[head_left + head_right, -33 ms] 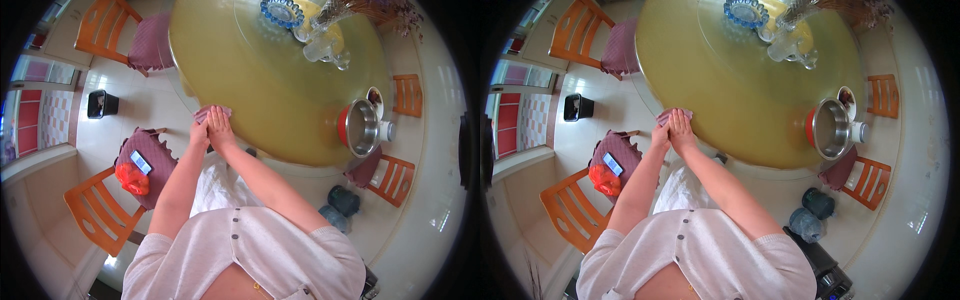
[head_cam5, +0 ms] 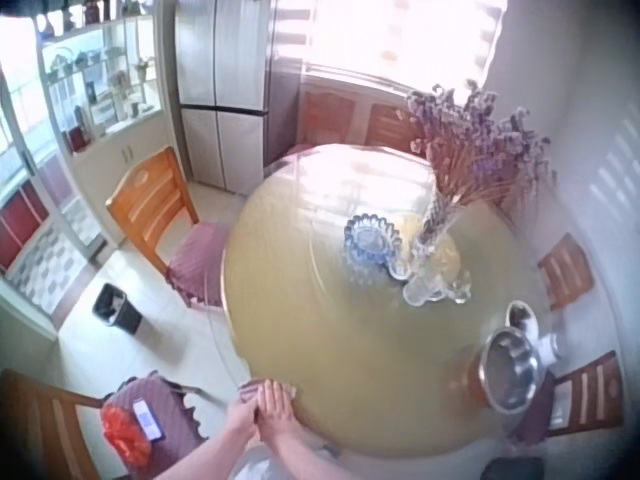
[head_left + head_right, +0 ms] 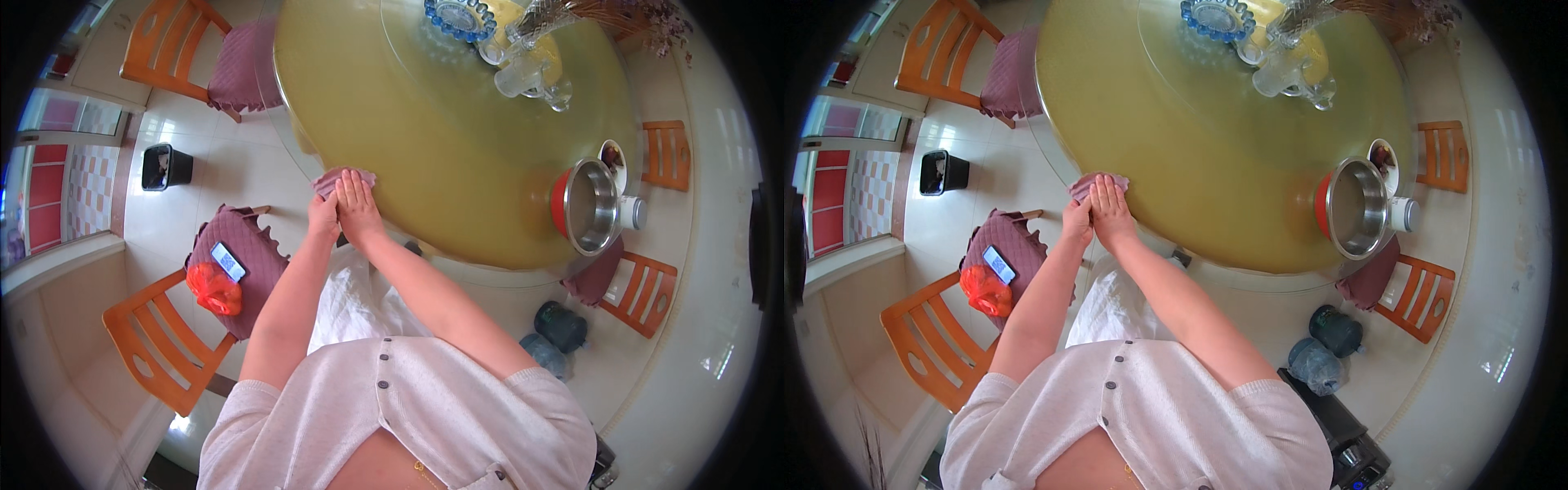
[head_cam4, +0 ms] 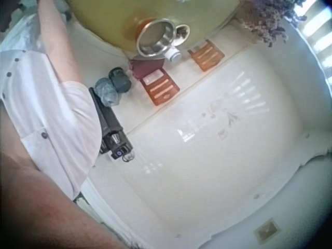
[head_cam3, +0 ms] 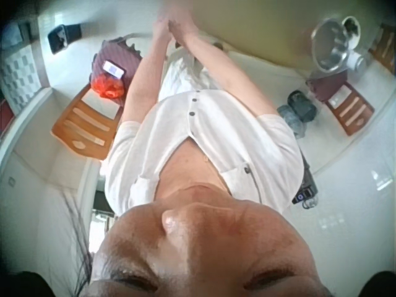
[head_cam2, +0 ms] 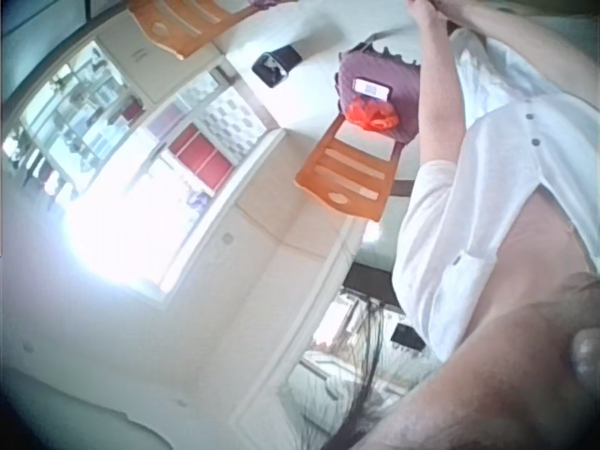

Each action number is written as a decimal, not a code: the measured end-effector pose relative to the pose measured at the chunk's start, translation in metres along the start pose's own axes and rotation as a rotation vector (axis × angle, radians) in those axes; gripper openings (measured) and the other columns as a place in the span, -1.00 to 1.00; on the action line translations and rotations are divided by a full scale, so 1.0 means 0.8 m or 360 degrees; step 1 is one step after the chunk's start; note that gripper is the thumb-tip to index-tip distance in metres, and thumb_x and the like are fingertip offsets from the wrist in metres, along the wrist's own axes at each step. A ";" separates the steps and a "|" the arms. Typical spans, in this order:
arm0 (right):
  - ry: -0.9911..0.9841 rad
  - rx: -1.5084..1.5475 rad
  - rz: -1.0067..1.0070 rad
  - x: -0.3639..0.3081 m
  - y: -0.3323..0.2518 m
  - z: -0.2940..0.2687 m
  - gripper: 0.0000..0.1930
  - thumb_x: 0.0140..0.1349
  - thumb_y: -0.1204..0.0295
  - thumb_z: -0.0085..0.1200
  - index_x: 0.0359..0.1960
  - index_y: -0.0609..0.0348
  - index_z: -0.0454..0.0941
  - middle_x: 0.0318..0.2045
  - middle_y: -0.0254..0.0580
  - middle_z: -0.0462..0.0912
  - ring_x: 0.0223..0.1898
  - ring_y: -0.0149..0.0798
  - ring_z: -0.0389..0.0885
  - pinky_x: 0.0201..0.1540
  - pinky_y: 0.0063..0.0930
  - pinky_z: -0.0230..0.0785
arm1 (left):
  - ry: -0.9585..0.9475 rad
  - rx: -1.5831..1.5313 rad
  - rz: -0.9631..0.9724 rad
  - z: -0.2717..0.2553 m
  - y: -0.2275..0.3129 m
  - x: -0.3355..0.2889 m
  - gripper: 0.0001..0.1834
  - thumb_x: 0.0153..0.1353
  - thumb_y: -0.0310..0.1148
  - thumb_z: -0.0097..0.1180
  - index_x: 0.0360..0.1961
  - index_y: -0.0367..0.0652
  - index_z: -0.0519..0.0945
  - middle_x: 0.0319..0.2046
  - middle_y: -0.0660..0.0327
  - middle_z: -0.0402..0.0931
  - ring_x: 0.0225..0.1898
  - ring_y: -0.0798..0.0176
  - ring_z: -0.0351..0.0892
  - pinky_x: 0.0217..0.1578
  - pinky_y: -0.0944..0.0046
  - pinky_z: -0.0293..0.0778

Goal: The person wipes down a vase, a glass bowl, several drinking glasses, and a metal basin with a cloth before cleaning a decorative jar.

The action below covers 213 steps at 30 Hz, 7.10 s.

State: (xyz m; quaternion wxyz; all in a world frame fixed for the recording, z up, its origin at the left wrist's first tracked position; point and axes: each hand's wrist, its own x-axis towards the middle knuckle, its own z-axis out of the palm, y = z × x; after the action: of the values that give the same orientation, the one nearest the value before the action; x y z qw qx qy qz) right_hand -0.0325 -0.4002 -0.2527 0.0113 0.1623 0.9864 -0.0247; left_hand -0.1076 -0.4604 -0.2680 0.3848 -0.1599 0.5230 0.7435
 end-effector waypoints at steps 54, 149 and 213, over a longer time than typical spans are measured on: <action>-0.0429 -0.0028 -0.0231 0.034 0.007 -0.023 -0.26 0.23 0.36 -0.22 0.37 0.42 -0.26 0.42 0.17 -0.34 0.45 0.14 -0.44 0.44 -0.06 -0.55 | 0.0227 -0.0251 0.0097 0.024 0.016 0.009 -0.77 0.28 -0.49 -0.01 -0.05 -0.27 0.51 -0.10 0.16 0.57 -0.08 0.24 0.58 -0.04 0.29 0.52; -0.0355 0.0382 -0.0422 -0.314 0.220 -0.034 -0.25 0.20 0.17 -0.04 0.38 0.20 0.00 0.43 -0.11 -0.12 0.46 -0.10 -0.25 0.45 -0.17 -0.39 | -0.0594 0.3185 0.1007 0.132 -0.189 -0.269 -0.34 0.16 -0.26 -0.01 0.27 -0.33 0.25 0.34 -0.02 0.09 0.37 0.01 0.05 0.34 0.03 -0.04; -0.0339 0.0362 -0.0295 0.120 0.066 -0.058 -0.31 0.17 0.24 -0.02 0.34 0.19 0.10 0.38 -0.03 0.06 0.42 -0.04 -0.04 0.39 0.04 -0.22 | 0.1129 0.1721 0.0672 0.076 0.229 0.232 -0.52 0.32 -0.12 -0.10 0.08 -0.29 0.34 0.05 -0.04 0.42 0.06 -0.10 0.43 0.02 -0.05 0.35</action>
State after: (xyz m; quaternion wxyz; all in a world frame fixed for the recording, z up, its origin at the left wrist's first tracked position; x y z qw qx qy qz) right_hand -0.1072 -0.3172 -0.2117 0.0950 0.0673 0.9812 -0.1541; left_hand -0.3542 -0.3594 -0.2421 0.0623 -0.0737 0.9357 0.3394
